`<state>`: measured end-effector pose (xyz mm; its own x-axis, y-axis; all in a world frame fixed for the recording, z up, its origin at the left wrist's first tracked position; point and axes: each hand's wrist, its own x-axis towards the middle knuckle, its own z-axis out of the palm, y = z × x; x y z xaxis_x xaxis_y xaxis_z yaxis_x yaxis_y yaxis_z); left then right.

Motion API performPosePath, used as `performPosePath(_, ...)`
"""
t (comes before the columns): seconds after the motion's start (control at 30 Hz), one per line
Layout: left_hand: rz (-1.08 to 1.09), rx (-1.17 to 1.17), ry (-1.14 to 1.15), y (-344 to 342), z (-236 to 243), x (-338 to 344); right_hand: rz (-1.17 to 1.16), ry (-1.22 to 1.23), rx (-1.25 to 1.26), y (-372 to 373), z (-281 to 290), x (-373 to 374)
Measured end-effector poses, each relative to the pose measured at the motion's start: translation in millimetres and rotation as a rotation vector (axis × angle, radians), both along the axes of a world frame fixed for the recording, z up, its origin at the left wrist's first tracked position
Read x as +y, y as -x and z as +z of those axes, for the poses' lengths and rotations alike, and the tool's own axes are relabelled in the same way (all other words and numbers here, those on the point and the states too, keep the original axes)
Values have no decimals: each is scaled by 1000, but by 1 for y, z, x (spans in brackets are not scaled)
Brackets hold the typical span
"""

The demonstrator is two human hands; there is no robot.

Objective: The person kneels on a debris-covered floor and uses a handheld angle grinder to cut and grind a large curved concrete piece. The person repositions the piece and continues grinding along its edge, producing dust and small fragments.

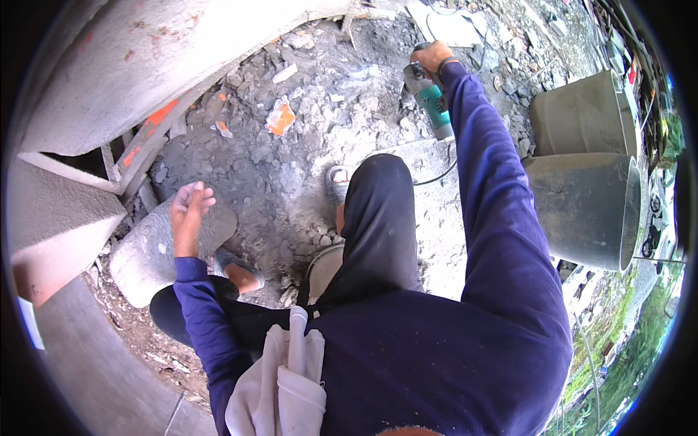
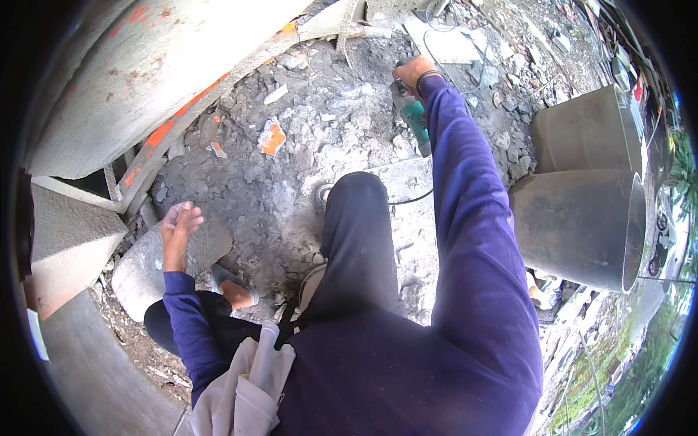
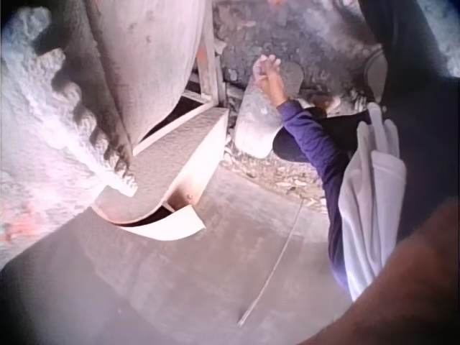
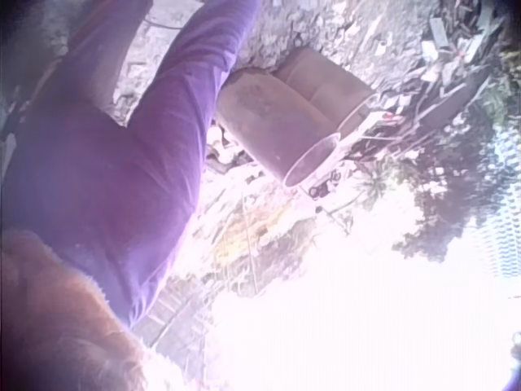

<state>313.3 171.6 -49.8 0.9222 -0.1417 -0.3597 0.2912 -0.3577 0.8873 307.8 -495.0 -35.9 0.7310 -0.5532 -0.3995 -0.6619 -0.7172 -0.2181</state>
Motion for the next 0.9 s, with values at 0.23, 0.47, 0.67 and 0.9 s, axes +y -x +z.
performPosePath(0.23, -33, -37, 1, 10, 6, 5, -99, -45, 20, -6, 7, 33)
performPosePath(0.47, -29, -74, 55, 25, 5, 40, -309, -137, 32, -10, -15, 55)
performPosePath(0.67, -3, -107, 100, 41, 4, 61, -184, 104, -31, 2, -18, 69)
performPosePath(0.9, 60, -136, 109, 47, 31, 71, -162, 158, -52, 21, 8, 91)
